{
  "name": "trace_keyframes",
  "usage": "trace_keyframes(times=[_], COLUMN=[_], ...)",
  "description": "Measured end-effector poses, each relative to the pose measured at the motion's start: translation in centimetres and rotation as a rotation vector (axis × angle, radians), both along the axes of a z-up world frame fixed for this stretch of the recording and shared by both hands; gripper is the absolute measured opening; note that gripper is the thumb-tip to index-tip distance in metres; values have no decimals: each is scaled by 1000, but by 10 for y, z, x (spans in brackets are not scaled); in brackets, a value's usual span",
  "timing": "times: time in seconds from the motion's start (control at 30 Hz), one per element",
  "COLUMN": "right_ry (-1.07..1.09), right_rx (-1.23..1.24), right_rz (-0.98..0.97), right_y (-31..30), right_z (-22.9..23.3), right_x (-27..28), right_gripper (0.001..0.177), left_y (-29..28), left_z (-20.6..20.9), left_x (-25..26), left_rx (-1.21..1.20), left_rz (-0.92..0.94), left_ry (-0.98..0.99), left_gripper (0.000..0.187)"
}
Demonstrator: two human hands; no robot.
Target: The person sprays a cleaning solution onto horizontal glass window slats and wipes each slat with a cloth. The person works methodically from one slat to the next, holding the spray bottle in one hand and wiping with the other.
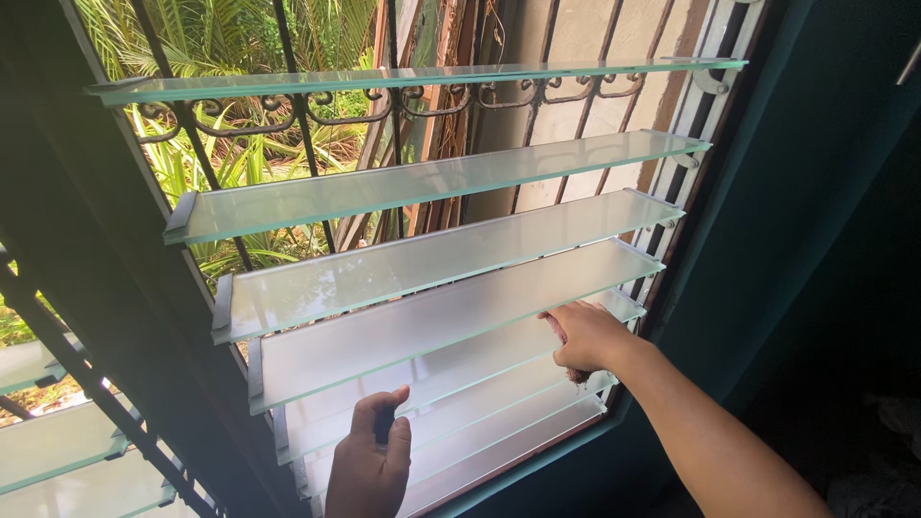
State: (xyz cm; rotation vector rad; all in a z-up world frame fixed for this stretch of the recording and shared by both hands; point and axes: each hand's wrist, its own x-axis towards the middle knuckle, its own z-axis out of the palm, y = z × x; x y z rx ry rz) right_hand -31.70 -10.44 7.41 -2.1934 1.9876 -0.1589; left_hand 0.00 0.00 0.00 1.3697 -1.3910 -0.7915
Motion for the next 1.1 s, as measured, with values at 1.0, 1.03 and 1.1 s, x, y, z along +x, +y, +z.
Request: trace_keyframes(times=[1.0,1.03,1.1], right_ry=[-13,-21,-35], right_rx=[-156,-188,-250], right_rz=[4,60,171], right_y=[-12,-9,2], right_z=[-25,-22,-13], right_x=[-3,-4,-7], right_gripper=[64,63,60], left_y=[1,-1,-2], left_z=[-2,-3,-7], left_x=[-4,-4,-2], left_rx=[-29,-24,-14], left_rz=[-10,-8,-5], left_ry=[4,-8,-32], left_gripper=[32,32,32])
